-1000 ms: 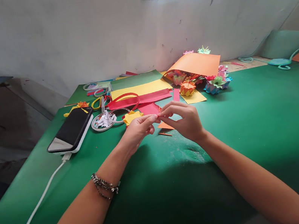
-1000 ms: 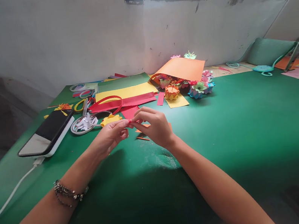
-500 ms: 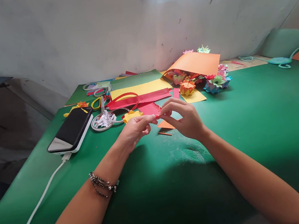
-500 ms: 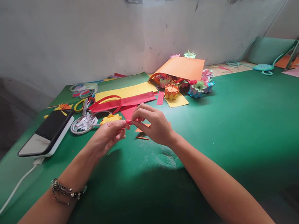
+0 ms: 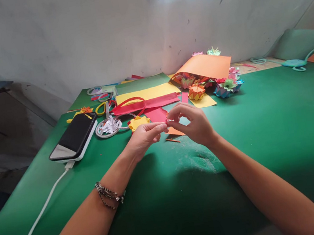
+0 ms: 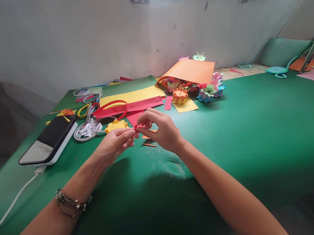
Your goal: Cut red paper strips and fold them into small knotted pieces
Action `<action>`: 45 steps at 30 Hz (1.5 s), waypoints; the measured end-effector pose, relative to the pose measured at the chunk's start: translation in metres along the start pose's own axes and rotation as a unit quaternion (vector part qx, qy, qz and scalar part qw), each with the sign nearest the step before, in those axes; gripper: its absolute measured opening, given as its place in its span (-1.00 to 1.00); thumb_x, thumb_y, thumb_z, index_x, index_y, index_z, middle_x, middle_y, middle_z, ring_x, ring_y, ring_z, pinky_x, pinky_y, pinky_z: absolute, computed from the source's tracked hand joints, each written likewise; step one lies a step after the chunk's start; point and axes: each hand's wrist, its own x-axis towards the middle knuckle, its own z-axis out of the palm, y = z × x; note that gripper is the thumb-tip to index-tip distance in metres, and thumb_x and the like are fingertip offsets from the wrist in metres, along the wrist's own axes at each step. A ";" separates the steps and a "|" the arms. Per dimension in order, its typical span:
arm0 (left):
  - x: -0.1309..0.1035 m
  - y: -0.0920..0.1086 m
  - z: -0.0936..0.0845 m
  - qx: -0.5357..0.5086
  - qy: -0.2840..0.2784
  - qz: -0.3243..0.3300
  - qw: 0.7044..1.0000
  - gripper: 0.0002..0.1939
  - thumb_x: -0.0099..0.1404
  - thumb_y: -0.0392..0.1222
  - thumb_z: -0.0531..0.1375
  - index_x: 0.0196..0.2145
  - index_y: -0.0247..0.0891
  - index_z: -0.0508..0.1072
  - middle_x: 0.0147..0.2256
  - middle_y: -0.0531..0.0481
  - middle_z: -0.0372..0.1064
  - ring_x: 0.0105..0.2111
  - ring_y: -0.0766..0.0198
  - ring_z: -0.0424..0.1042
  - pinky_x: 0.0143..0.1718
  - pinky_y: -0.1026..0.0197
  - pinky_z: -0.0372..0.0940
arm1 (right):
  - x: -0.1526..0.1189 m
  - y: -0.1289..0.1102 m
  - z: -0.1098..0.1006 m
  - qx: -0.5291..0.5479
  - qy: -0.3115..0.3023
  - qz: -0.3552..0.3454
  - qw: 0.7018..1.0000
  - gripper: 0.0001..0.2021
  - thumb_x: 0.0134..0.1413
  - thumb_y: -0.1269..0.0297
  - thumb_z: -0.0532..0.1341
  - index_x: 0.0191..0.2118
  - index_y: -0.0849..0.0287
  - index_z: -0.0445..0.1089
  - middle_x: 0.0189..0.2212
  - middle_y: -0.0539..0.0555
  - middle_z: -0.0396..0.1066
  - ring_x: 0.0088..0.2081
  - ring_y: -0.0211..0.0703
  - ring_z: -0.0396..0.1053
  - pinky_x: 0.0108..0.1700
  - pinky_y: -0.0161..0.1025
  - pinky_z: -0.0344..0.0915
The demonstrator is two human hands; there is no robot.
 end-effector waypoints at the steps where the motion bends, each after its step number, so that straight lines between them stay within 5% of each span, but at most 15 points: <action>1: 0.000 0.000 0.001 -0.006 0.001 0.006 1.000 -0.70 -0.05 0.03 0.21 -0.58 -0.31 0.41 -0.63 0.15 0.11 -0.62 0.48 -0.02 -0.54 0.31 -0.06 | 0.000 0.000 0.000 -0.006 0.000 -0.014 1.000 -0.95 -0.04 0.43 0.18 -0.46 0.17 0.32 -0.52 -0.03 0.29 -0.47 -0.35 0.25 -0.44 -0.35 0.27; 9: -0.001 -0.003 -0.001 0.001 0.000 0.025 1.000 -0.69 -0.01 0.04 0.21 -0.55 -0.30 0.42 -0.65 0.14 0.07 -0.60 0.45 0.00 -0.55 0.31 -0.06 | -0.001 0.001 0.001 0.001 -0.011 -0.079 0.997 -0.90 -0.05 0.49 0.19 -0.39 0.17 0.40 -0.49 -0.01 0.33 -0.47 -0.37 0.28 -0.43 -0.35 0.29; 18: -0.001 0.003 0.001 -0.084 -0.027 -0.006 0.996 -0.69 -0.02 0.02 0.20 -0.49 -0.33 0.41 -0.50 0.09 0.25 -0.62 0.51 0.00 -0.53 0.31 -0.03 | 0.000 -0.003 -0.002 -0.004 0.000 -0.046 0.999 -0.96 -0.03 0.41 0.20 -0.43 0.15 0.39 -0.50 -0.03 0.31 -0.47 -0.36 0.26 -0.42 -0.34 0.26; 33: -0.003 0.003 0.002 -0.051 -0.023 0.020 0.998 -0.69 -0.01 0.04 0.20 -0.54 -0.31 0.40 -0.65 0.15 0.07 -0.60 0.46 -0.01 -0.53 0.32 -0.04 | 0.000 -0.003 0.002 0.030 0.011 -0.045 0.998 -0.94 -0.05 0.44 0.20 -0.42 0.15 0.39 -0.48 -0.02 0.32 -0.45 -0.36 0.27 -0.44 -0.33 0.28; 39: -0.002 0.003 -0.001 0.022 -0.015 0.066 0.997 -0.71 0.01 0.03 0.18 -0.53 -0.28 0.46 -0.67 0.14 0.07 -0.58 0.43 0.03 -0.51 0.31 0.01 | 0.000 -0.002 0.003 0.026 -0.006 -0.044 0.999 -0.94 -0.08 0.44 0.22 -0.40 0.17 0.37 -0.50 -0.03 0.26 -0.48 -0.37 0.22 -0.43 -0.34 0.28; 45: -0.006 0.007 -0.003 0.221 0.002 0.096 0.971 -0.74 0.05 -0.05 0.14 -0.43 -0.27 0.51 -0.54 0.04 0.30 -0.58 0.41 0.10 -0.53 0.31 0.04 | 0.002 0.004 -0.014 0.079 -0.105 0.040 0.991 -0.69 -0.09 0.45 0.15 -0.15 0.13 0.28 -0.31 0.02 0.27 -0.43 -0.39 0.25 -0.34 -0.33 0.31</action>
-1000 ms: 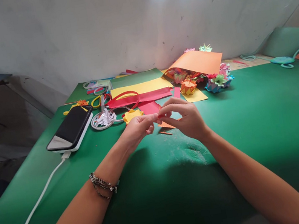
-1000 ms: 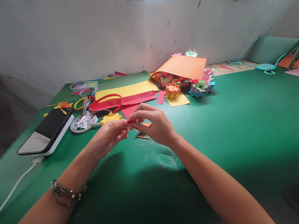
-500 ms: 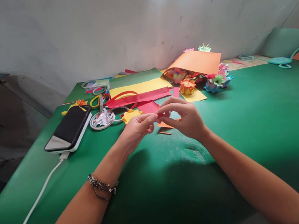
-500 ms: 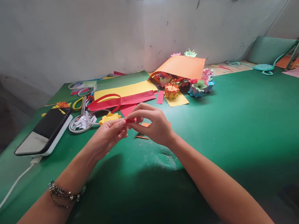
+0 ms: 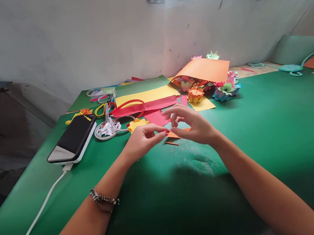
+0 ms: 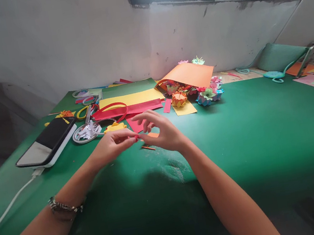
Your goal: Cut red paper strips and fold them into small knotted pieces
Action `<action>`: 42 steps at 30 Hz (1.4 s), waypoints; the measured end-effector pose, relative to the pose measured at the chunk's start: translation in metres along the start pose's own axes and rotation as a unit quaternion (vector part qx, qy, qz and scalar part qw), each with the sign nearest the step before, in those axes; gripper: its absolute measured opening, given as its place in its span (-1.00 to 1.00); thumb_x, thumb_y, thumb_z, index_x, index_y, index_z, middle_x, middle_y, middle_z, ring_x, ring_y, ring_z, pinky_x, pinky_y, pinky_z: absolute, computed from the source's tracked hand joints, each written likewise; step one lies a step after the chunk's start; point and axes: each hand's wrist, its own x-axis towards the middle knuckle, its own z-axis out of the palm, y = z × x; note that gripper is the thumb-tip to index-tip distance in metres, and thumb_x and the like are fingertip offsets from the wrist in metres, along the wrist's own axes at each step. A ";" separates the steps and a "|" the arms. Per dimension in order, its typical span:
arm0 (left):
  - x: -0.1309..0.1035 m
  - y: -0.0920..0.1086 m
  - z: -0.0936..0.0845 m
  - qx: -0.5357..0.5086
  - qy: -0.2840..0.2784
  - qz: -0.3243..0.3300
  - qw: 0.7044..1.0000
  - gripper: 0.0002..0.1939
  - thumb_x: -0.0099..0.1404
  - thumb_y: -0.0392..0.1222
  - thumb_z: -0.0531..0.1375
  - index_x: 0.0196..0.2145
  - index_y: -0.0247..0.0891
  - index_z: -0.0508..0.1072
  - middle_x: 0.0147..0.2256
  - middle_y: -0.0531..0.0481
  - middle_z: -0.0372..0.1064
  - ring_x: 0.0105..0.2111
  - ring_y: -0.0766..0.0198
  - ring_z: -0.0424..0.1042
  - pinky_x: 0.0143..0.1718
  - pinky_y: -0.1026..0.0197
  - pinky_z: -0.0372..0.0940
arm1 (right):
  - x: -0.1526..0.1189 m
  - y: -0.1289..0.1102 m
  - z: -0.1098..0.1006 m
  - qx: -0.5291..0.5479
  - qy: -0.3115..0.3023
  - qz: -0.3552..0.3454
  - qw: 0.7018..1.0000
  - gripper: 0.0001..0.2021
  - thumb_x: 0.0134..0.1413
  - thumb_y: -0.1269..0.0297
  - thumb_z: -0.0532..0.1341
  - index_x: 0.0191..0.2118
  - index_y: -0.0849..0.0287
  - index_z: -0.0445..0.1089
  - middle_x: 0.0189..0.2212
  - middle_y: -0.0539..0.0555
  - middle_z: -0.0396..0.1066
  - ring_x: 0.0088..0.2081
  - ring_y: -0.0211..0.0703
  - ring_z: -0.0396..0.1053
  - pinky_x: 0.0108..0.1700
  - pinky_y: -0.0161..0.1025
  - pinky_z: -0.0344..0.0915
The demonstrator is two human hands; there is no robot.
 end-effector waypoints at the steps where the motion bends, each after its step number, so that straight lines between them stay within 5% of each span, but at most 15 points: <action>1: -0.001 -0.001 -0.001 0.057 -0.010 0.015 0.998 -0.76 0.05 -0.06 0.15 -0.45 -0.27 0.52 -0.51 0.02 0.32 -0.58 0.40 0.11 -0.52 0.31 0.05 | 0.000 0.001 -0.005 0.011 0.017 0.014 1.000 -0.72 -0.07 0.45 0.12 -0.16 0.13 0.29 -0.33 0.01 0.28 -0.43 -0.39 0.25 -0.34 -0.33 0.30; 6: -0.011 -0.013 -0.004 0.237 -0.032 0.013 0.971 -0.79 0.09 -0.13 0.12 -0.39 -0.25 0.51 -0.42 -0.01 0.35 -0.58 0.40 0.15 -0.49 0.30 0.07 | 0.004 0.014 -0.018 -0.055 0.106 0.052 0.991 -0.87 -0.05 0.40 0.09 -0.35 0.17 0.35 -0.47 -0.02 0.26 -0.48 -0.38 0.22 -0.42 -0.35 0.25; 14: -0.021 -0.020 -0.004 0.299 -0.033 -0.040 0.953 -0.57 0.07 -0.15 0.12 -0.06 -0.22 0.34 -0.29 0.00 0.36 -0.56 0.37 0.19 -0.47 0.29 0.09 | 0.002 0.033 -0.009 -0.167 0.045 0.037 0.984 -0.84 -0.06 0.41 0.07 -0.51 0.23 0.37 -0.57 0.02 0.30 -0.58 -0.36 0.17 -0.49 -0.35 0.19; 19: -0.026 -0.006 0.005 0.204 0.016 -0.009 0.979 -0.70 0.09 -0.18 0.09 -0.18 -0.26 0.35 -0.42 0.05 0.28 -0.56 0.39 0.16 -0.47 0.30 0.12 | 0.003 0.046 -0.004 -0.106 0.082 0.071 0.988 -0.89 -0.17 0.39 0.11 -0.57 0.20 0.37 -0.67 -0.03 0.28 -0.61 -0.35 0.11 -0.53 -0.36 0.11; 22: -0.036 0.013 0.033 0.064 -0.006 0.017 0.998 -0.82 0.13 -0.14 0.05 -0.39 -0.28 0.36 -0.52 0.06 0.21 -0.53 0.37 0.18 -0.47 0.31 0.13 | 0.007 0.050 -0.006 -0.054 0.140 0.090 0.985 -0.91 -0.22 0.36 0.13 -0.59 0.20 0.35 -0.71 -0.06 0.24 -0.64 -0.36 0.10 -0.56 -0.36 0.08; 24: -0.045 0.027 0.061 -0.088 -0.041 -0.066 0.993 -0.79 0.14 -0.09 0.02 -0.41 -0.28 0.33 -0.50 0.05 0.20 -0.54 0.38 0.19 -0.52 0.32 0.14 | 0.013 0.050 -0.011 -0.036 0.178 0.093 0.979 -0.88 -0.18 0.30 0.11 -0.55 0.19 0.35 -0.70 -0.06 0.22 -0.64 -0.36 0.11 -0.58 -0.36 0.08; 26: -0.056 0.039 0.089 -0.249 -0.069 -0.178 0.949 -0.71 0.07 -0.06 0.09 -0.27 -0.26 0.28 -0.34 0.00 0.21 -0.47 0.35 0.26 -0.53 0.32 0.19 | 0.021 0.048 -0.019 -0.014 0.220 0.093 0.971 -0.82 -0.11 0.22 0.06 -0.50 0.18 0.33 -0.68 -0.06 0.19 -0.64 -0.36 0.12 -0.59 -0.36 0.10; 28: -0.065 0.047 0.113 -0.333 -0.035 -0.259 0.906 -0.62 0.07 -0.06 0.10 -0.17 -0.27 0.24 -0.18 -0.09 0.19 -0.22 0.24 0.27 -0.34 0.27 0.24 | 0.033 0.044 -0.030 0.011 0.261 0.087 0.961 -0.78 -0.05 0.17 0.01 -0.44 0.16 0.32 -0.66 -0.07 0.15 -0.62 -0.36 0.12 -0.57 -0.35 0.13; 31: -0.077 0.054 0.136 -0.462 0.012 -0.274 0.843 -0.55 0.09 0.03 0.11 -0.09 -0.24 0.27 -0.03 -0.10 0.17 0.02 0.21 0.14 -0.04 0.24 0.09 | 0.055 0.035 -0.052 0.092 0.339 0.041 0.936 -0.78 -0.02 0.12 0.01 -0.34 0.11 0.30 -0.62 -0.05 0.13 -0.59 -0.34 0.14 -0.54 -0.33 0.16; 34: -0.083 0.054 0.151 -0.605 -0.093 -0.246 0.752 -0.42 0.00 0.22 0.12 -0.12 -0.21 0.36 -0.09 -0.11 0.31 -0.04 0.12 0.23 -0.07 0.18 0.10 | 0.078 0.025 -0.077 0.105 0.379 -0.037 0.919 -0.69 0.06 0.06 -0.05 -0.21 0.07 0.29 -0.54 0.01 0.20 -0.57 -0.31 0.16 -0.50 -0.29 0.18; 38: -0.088 0.046 0.164 -0.659 -0.183 -0.315 0.658 -0.27 -0.16 0.42 0.06 -0.33 -0.31 0.48 -0.30 -0.15 0.42 -0.25 0.06 0.35 -0.24 0.14 0.15 | 0.099 0.008 -0.096 0.041 0.345 -0.106 0.932 -0.59 0.13 -0.04 -0.17 -0.08 0.01 0.24 -0.42 0.06 0.27 -0.52 -0.27 0.23 -0.45 -0.23 0.20; 42: -0.089 0.039 0.156 -0.680 -0.158 -0.292 0.653 -0.28 -0.11 0.42 0.03 -0.41 -0.36 0.48 -0.44 -0.13 0.42 -0.44 0.21 0.35 -0.38 0.24 0.14 | 0.102 -0.011 -0.097 0.007 0.331 -0.122 0.936 -0.61 0.16 -0.02 -0.18 -0.06 0.00 0.20 -0.42 0.05 0.24 -0.46 -0.25 0.28 -0.43 -0.23 0.22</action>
